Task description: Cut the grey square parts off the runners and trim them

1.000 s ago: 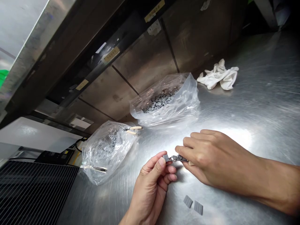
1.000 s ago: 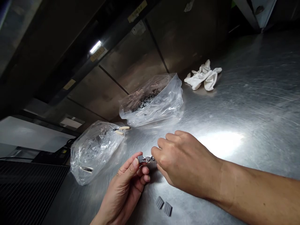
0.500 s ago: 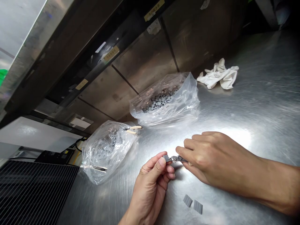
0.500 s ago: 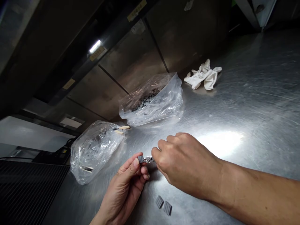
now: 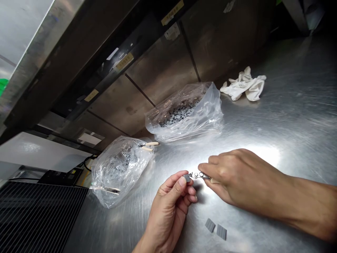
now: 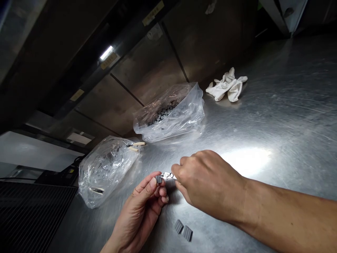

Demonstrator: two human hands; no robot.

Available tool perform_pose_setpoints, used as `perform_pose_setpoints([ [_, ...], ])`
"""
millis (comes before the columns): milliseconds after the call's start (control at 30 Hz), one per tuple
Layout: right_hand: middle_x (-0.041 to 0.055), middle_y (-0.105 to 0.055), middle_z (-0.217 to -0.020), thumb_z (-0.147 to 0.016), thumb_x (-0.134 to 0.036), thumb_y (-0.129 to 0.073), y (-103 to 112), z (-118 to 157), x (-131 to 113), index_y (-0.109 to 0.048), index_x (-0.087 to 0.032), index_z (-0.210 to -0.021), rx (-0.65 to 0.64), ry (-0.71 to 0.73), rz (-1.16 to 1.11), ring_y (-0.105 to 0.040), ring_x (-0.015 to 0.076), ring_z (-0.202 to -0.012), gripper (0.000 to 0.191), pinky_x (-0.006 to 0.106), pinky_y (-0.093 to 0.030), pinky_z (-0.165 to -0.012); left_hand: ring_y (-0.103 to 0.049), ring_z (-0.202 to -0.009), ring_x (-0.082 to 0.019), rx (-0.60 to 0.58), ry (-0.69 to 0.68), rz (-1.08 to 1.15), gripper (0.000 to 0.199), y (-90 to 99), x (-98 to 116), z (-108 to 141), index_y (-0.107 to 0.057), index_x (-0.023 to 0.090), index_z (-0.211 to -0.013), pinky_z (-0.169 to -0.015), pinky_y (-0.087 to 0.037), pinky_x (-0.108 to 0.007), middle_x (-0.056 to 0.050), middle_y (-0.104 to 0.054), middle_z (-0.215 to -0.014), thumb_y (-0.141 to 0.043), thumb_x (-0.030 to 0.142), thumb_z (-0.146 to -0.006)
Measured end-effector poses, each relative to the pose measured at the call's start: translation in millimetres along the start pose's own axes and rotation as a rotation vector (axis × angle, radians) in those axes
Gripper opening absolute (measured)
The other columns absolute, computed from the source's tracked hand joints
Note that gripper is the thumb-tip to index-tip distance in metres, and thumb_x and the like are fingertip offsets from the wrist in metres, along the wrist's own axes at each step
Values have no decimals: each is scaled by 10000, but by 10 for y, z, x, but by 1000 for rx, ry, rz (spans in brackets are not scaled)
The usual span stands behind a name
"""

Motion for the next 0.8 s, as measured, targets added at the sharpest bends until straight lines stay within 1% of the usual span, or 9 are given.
perform_pose_setpoints([
  [100, 6, -637, -619, -830, -196, -598, -4, -32, 114, -624, -220, -705, -25, -52, -77, -566, 183, -517, 130, 337, -260, -542, -671, -647, -106, -31, 0, -3, 192, -26, -2, 0, -782, 117, -918, -618, -585, -202, -57, -739, -770, -855, 179, -751],
  [200, -1, -665, -657, -834, -187, -588, -37, -56, 169, -659, -222, -722, -125, -77, -294, -578, 163, -572, 138, 312, -317, -555, -690, -675, -118, -43, 13, -1, 171, -34, -6, -5, -768, 113, -939, -627, -595, -205, -62, -741, -783, -822, 168, -787],
  [300, -25, -694, -725, -815, -149, -611, -52, -41, 13, -709, -239, -807, -257, -5, -531, -584, 138, -614, 133, 280, -369, -579, -702, -675, -115, -30, 19, -8, 114, -19, 8, -26, -745, 99, -959, -628, -600, -203, -92, -758, -876, -745, 117, -847],
  [367, -32, -695, -772, -795, -127, -644, -67, 5, -140, -707, -234, -829, -339, 49, -611, -593, 131, -663, 129, 268, -399, -618, -711, -695, -117, -16, 30, -4, 93, -1, 8, -44, -727, 93, -961, -640, -603, -205, -113, -758, -940, -689, 80, -877],
  [433, -29, -687, -824, -802, -142, -671, -120, 71, -263, -698, -225, -845, -413, 74, -604, -600, 133, -728, 97, 267, -418, -668, -714, -714, -122, -13, 38, 5, 120, 3, 5, -56, -713, 94, -983, -642, -601, -204, -111, -751, -941, -655, 53, -887],
  [500, -20, -671, -865, -837, -192, -673, -194, 139, -349, -693, -225, -865, -469, 88, -529, -592, 142, -763, 47, 282, -418, -696, -706, -705, -117, -18, 37, 8, 161, -6, 3, -60, -703, 89, -1029, -633, -593, -197, -104, -741, -920, -628, 41, -895],
  [567, -13, -653, -894, -868, -220, -652, -262, 186, -394, -693, -232, -894, -501, 85, -431, -578, 150, -778, 50, 301, -411, -711, -697, -685, -109, -25, 38, 5, 181, -18, -5, -59, -696, 73, -1055, -632, -589, -190, -101, -734, -901, -605, 36, -903],
  [733, 28, -635, -1008, -892, -220, -612, -359, 236, -490, -664, -210, -914, -575, 86, -306, -571, 173, -841, 57, 337, -415, -771, -695, -669, -108, -59, 59, 6, 153, -39, -35, -56, -696, 58, -1016, -648, -583, -183, -108, -729, -898, -587, 42, -909],
  [800, 38, -637, -991, -896, -214, -606, -373, 234, -527, -633, -188, -888, -596, 104, -295, -564, 173, -828, 38, 339, -412, -764, -693, -675, -111, -77, 57, 15, 140, -41, -35, -57, -693, 64, -993, -651, -580, -187, -104, -722, -893, -581, 47, -911],
])
Point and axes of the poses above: each hand's wrist, its own z-axis away from the middle knuckle, its own y-axis out of the back of the hand, x = y × z, the point moved 10 cm from there along -z, towards the middle knuckle
